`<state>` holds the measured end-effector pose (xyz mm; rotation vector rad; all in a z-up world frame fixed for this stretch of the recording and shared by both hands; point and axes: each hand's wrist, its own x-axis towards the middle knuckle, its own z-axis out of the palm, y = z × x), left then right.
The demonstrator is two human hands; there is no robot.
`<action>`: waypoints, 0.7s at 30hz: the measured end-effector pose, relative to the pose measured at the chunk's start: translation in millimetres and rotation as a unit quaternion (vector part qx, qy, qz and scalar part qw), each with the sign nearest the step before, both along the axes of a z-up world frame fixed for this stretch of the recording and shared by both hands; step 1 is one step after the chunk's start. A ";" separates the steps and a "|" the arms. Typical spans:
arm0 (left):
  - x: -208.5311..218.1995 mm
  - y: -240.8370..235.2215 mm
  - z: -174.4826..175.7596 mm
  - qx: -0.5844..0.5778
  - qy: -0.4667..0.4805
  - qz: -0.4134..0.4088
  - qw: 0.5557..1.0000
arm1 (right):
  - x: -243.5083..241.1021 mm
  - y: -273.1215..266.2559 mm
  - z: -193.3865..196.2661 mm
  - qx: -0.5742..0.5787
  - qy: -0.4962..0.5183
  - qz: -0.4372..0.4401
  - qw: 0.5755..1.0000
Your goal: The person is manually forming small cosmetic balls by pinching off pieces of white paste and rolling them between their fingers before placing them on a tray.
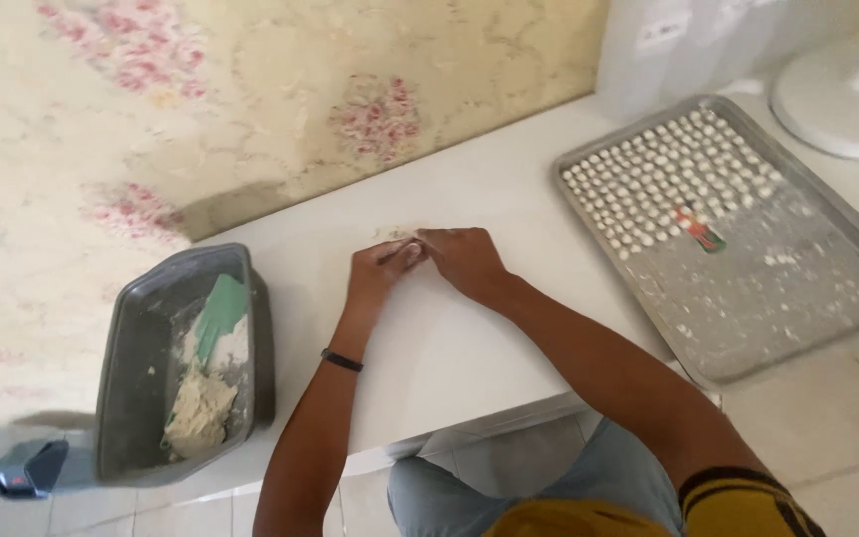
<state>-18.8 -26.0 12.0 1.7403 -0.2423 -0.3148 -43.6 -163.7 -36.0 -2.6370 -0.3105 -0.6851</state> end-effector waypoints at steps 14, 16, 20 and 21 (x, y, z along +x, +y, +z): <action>27.3 15.3 -38.4 -0.228 0.191 -0.023 0.954 | -10.0 11.3 26.2 -0.003 -0.059 0.017 0.998; 27.9 16.6 -39.3 -0.244 0.215 -0.025 0.945 | -11.5 10.8 29.0 -0.002 -0.070 0.018 0.997; 33.8 20.7 -45.1 -0.228 0.217 -0.055 0.948 | -8.5 8.7 29.2 0.083 -0.060 0.059 0.993; 37.5 21.8 -49.2 -0.224 0.209 -0.073 0.949 | -7.5 8.0 30.0 0.142 -0.040 0.090 0.985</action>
